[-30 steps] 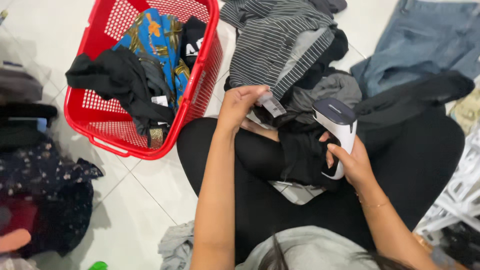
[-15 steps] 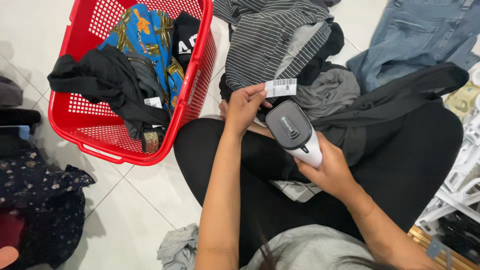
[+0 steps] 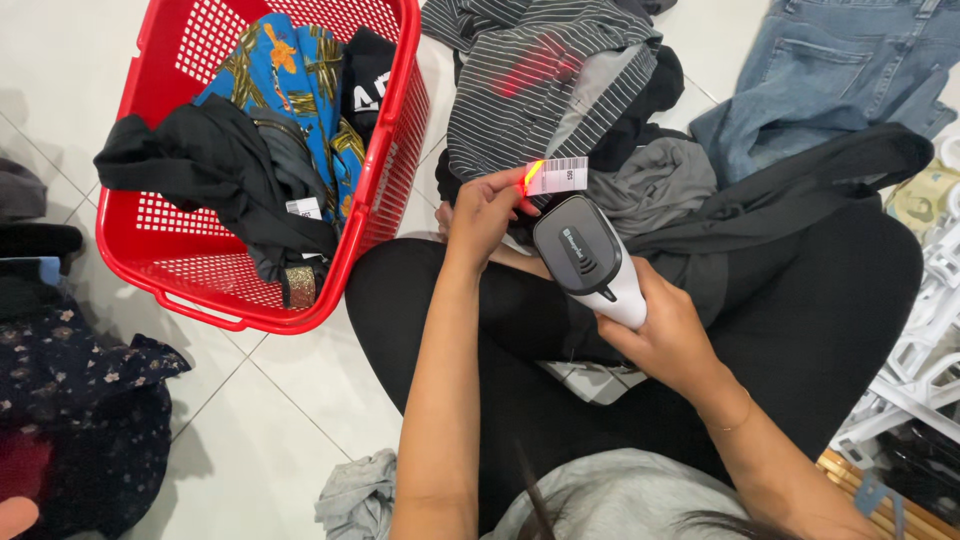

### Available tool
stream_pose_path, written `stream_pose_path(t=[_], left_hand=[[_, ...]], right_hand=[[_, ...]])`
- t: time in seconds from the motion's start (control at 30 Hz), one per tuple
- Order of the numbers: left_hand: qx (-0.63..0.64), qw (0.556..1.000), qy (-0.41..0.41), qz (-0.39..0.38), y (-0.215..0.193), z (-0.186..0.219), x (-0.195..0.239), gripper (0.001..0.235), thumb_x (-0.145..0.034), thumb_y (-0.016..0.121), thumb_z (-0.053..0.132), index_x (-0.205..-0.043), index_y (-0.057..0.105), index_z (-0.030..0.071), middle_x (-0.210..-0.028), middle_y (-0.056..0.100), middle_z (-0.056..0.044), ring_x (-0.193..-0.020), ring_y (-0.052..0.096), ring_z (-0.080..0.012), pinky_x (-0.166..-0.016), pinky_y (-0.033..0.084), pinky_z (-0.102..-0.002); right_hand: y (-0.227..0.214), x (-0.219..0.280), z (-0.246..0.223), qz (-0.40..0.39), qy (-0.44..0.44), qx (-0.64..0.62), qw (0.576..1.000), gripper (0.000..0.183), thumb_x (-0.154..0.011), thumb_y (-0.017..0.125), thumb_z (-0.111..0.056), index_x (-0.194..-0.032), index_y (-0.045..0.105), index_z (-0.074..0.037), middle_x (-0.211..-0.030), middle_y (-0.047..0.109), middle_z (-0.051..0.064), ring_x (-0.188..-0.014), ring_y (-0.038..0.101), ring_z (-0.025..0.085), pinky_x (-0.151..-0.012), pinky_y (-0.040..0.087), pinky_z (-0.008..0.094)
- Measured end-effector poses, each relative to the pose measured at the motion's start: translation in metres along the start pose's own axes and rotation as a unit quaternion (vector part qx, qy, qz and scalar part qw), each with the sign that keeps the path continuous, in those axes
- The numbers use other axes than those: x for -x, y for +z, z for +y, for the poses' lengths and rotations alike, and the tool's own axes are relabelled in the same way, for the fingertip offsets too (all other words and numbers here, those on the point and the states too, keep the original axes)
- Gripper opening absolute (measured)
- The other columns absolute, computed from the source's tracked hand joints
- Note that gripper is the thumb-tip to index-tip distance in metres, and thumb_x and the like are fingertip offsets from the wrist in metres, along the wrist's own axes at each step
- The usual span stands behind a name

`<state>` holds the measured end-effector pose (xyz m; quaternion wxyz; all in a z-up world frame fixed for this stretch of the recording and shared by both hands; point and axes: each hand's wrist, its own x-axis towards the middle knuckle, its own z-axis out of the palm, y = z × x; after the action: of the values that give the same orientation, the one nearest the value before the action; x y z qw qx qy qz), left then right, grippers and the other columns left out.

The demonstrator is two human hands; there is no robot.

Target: The person sits on the floor and uses a handheld barcode scanner to scan tags on various clothing items. They pick up each item, scan the tag, and place the item into a red laundry basket.

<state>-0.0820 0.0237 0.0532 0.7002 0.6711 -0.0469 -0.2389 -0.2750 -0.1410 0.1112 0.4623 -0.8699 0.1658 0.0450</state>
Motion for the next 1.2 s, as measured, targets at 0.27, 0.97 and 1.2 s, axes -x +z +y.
stream_pose_path(t=[0.27,0.97,1.2], left_hand=[[0.013,1.0,-0.014,-0.002,-0.004,-0.01,-0.008,0.038,-0.088,0.055,0.004,-0.121,0.074,-0.002,-0.08,0.077,-0.02,-0.068,0.074,-0.0146,-0.059,0.052,-0.018],[0.011,1.0,-0.017,0.015,-0.007,-0.011,-0.007,0.039,-0.089,0.057,0.003,-0.125,0.07,-0.006,-0.087,0.077,-0.02,-0.067,0.073,-0.0152,-0.06,0.05,-0.017],[-0.087,0.975,0.128,0.162,-0.018,-0.034,-0.02,0.025,-0.086,0.067,0.01,-0.108,0.08,0.007,-0.097,0.077,-0.017,-0.095,0.072,-0.0221,-0.09,0.056,-0.034]], right_hand=[[-0.004,0.001,-0.003,0.014,-0.001,0.009,1.0,0.06,-0.076,0.079,-0.01,-0.133,0.062,-0.004,-0.112,0.072,0.025,-0.111,0.067,0.048,-0.091,0.053,0.059],[-0.012,0.005,0.015,0.028,0.016,0.019,0.999,0.056,-0.078,0.078,-0.011,-0.131,0.062,-0.002,-0.11,0.071,0.028,-0.11,0.066,0.053,-0.088,0.053,0.063],[-0.015,0.003,0.035,0.039,0.012,0.005,0.999,0.055,-0.076,0.081,-0.011,-0.129,0.065,-0.006,-0.105,0.072,0.025,-0.108,0.068,0.05,-0.088,0.053,0.058]])
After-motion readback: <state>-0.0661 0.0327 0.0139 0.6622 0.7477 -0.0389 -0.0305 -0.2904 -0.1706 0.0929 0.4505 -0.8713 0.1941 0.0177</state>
